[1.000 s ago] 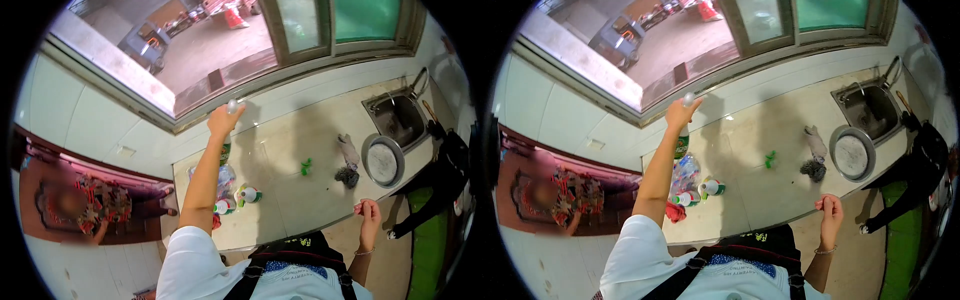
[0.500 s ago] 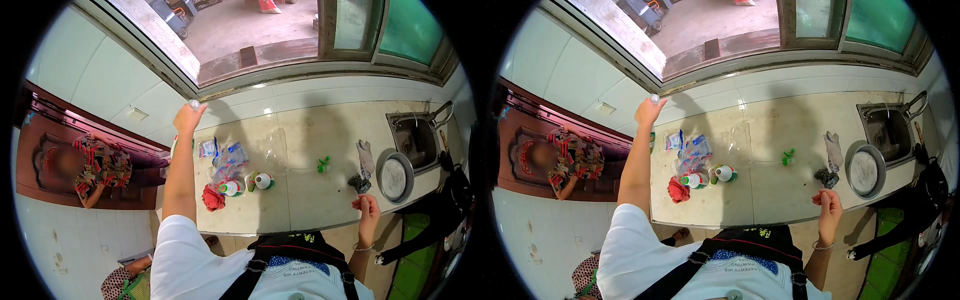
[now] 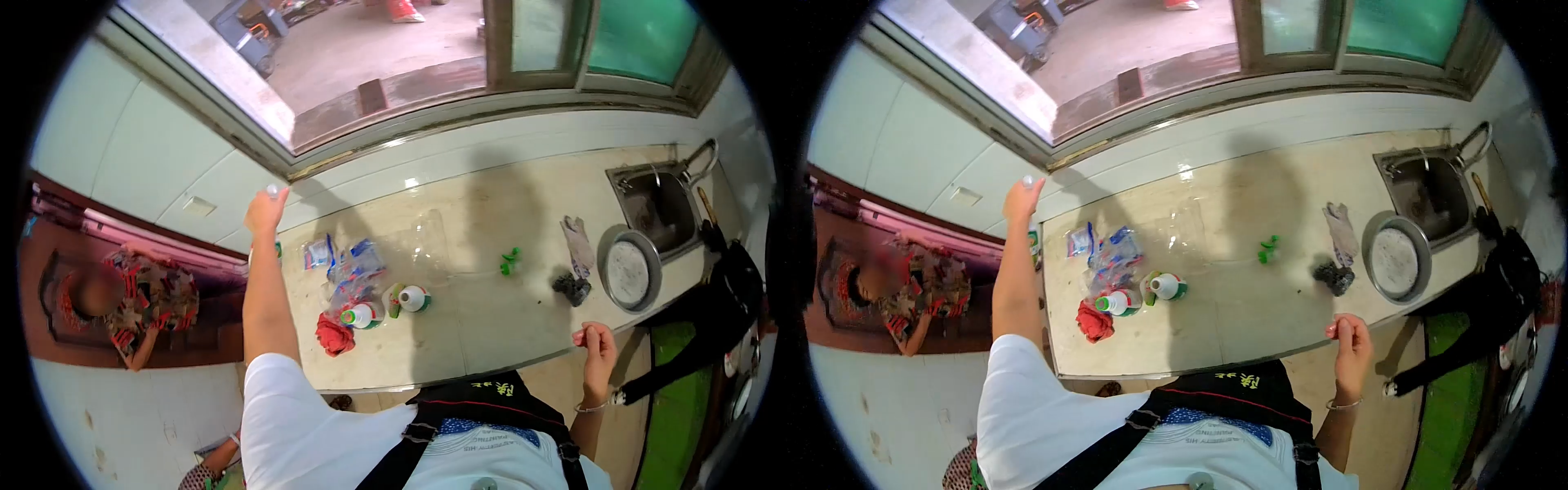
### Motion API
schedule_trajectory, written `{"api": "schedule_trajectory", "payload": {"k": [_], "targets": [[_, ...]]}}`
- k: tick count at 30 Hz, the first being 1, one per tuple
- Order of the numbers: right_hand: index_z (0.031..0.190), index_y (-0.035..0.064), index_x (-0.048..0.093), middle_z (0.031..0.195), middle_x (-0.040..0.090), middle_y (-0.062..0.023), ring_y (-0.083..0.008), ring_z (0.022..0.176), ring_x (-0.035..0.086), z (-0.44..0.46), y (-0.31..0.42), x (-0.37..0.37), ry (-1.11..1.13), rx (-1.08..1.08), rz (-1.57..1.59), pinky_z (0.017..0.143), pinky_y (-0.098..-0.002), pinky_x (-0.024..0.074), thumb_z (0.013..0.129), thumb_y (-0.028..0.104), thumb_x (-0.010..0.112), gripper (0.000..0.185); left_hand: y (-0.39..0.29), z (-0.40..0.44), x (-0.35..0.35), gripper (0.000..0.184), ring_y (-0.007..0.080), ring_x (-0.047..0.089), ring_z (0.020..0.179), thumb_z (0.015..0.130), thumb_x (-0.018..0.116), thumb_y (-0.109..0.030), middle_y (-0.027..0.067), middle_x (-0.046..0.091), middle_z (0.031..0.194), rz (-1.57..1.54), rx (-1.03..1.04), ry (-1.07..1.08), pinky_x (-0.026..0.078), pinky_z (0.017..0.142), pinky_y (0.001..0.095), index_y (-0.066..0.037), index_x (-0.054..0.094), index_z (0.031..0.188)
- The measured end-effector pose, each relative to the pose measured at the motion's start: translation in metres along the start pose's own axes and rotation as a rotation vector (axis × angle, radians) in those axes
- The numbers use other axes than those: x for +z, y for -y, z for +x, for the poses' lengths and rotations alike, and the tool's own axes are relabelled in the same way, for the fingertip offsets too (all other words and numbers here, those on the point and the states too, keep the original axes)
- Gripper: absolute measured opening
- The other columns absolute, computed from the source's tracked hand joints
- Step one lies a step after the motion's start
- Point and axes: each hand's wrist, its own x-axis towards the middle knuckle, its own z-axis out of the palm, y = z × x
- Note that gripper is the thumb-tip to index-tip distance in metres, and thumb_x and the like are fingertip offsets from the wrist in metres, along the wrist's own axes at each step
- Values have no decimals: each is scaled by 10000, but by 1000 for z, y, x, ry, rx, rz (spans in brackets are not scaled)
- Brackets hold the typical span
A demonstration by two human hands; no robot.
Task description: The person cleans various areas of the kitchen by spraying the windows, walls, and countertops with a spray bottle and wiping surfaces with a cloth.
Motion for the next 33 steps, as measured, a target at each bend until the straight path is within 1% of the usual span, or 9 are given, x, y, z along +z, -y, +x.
{"api": "schedule_trajectory", "payload": {"k": [5, 11, 14, 18, 21, 24, 27, 30, 33], "targets": [[1037, 6, 608, 838, 615, -17, -101, 755, 589, -2, -6, 3, -43, 51, 37, 716, -245, 488, 971, 113, 522, 152, -44, -16, 4, 608, 390, 637, 897, 801, 568, -642, 194, 677, 949, -68, 284, -45, 496, 753, 486, -66, 679, 959], [1028, 6, 620, 872, 640, -15, -90, 786, 607, -13, -11, -16, -62, 53, -12, 711, -244, 495, 960, 138, 540, 168, -195, -50, -2, 552, 390, 630, 842, 823, 591, -595, 176, 677, 865, -182, 509, -19, 489, 702, 471, -62, 680, 934], [1016, 6, 622, 845, 654, -23, -89, 768, 610, -21, -15, -39, -102, 93, 6, 705, -241, 493, 957, 154, 548, 177, -255, -61, -1, 589, 351, 649, 750, 817, 599, -603, 179, 673, 814, -205, 565, 90, 486, 678, 449, -34, 667, 954], [1003, 6, 626, 800, 667, -30, -92, 738, 616, -35, -23, -68, -183, 76, -25, 692, -238, 494, 954, 171, 550, 188, -328, -92, -24, 550, 166, 544, 499, 828, 651, -518, 87, 587, 655, -593, 656, 275, 432, 556, 335, 10, 631, 977], [1005, 7, 631, 827, 659, -33, -82, 760, 603, -49, -10, -88, -266, 59, -48, 703, -236, 492, 962, 161, 540, 184, -365, -141, -64, 279, 89, 493, 551, 861, 690, -302, 1, 526, 686, -1088, 683, 523, 369, 527, 236, -44, 625, 944], [1022, 13, 634, 860, 650, -26, -80, 801, 592, -65, -4, -85, -287, 68, -63, 728, -234, 490, 966, 151, 539, 177, -375, -201, -92, 283, 91, 501, 572, 866, 684, -304, 3, 535, 693, -1250, 680, 606, 371, 535, 239, -44, 613, 952], [1062, 44, 629, 943, 661, -28, -107, 871, 613, -78, 3, -69, -311, 47, -154, 774, -251, 499, 959, 159, 550, 174, -373, -280, -91, 226, 111, 545, 706, 874, 674, -175, 61, 578, 932, -1388, 857, 763, 439, 661, 251, -25, 571, 1008], [1257, 74, 496, 1233, 545, -144, -288, 1128, 558, -87, 38, -31, -218, -189, -384, 939, -393, 460, 824, 179, 678, 481, -358, -358, -55, 259, 156, 569, 890, 859, 676, -78, 65, 588, 998, -1418, 1176, 566, 475, 777, 279, -5, 566, 1082], [1392, 18, 339, 1365, 411, -219, -385, 1277, 392, -87, 43, 4, -196, -400, -596, 1078, -428, 332, 771, 205, 712, 749, -321, -429, -57, 365, 196, 537, 1020, 849, 685, -68, 90, 567, 1071, -1506, 927, 1017, 452, 867, 317, -2, 534, 1174]]}}
